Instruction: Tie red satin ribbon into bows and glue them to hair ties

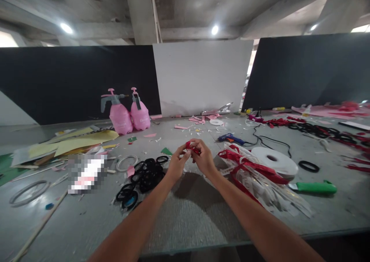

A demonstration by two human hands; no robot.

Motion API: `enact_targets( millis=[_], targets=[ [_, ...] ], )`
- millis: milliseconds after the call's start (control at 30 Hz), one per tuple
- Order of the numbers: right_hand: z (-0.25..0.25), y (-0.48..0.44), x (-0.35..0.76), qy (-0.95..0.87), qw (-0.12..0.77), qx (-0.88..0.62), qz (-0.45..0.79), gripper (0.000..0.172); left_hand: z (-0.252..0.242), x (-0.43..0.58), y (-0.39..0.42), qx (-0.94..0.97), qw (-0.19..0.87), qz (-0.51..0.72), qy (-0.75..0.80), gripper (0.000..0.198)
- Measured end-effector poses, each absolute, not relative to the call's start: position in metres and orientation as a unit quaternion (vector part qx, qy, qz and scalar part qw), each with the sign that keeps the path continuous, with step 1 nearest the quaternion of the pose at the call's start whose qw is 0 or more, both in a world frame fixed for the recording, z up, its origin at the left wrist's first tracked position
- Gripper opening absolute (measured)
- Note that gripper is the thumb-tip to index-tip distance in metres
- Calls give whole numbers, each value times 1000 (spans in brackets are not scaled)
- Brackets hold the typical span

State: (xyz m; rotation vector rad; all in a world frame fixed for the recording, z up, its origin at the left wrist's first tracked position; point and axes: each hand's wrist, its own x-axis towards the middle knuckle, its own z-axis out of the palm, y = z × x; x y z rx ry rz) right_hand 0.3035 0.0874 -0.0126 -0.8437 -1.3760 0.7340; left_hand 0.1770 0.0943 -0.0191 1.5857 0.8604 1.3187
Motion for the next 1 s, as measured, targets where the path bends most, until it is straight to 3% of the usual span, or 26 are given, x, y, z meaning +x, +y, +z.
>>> enact_targets(
  millis=[100, 233, 600, 833, 1000],
  targets=[
    [-10, 91, 304, -552, 651, -372, 364, 39, -15, 175, 92, 647, 437, 536, 319, 47],
    [-6, 90, 307, -549, 654, -373, 362, 29, -10, 172, 90, 652, 449, 532, 301, 48],
    [-3, 80, 310, -669, 612, -374, 196, 21, -15, 172, 93, 692, 426, 508, 288, 50],
    [-5, 79, 308, -677, 592, -365, 240, 19, -14, 168, 93, 790, 246, 460, 322, 43],
    [-9, 85, 304, -555, 657, -365, 358, 27, -14, 162, 91, 817, 150, 390, 397, 50]
  ],
)
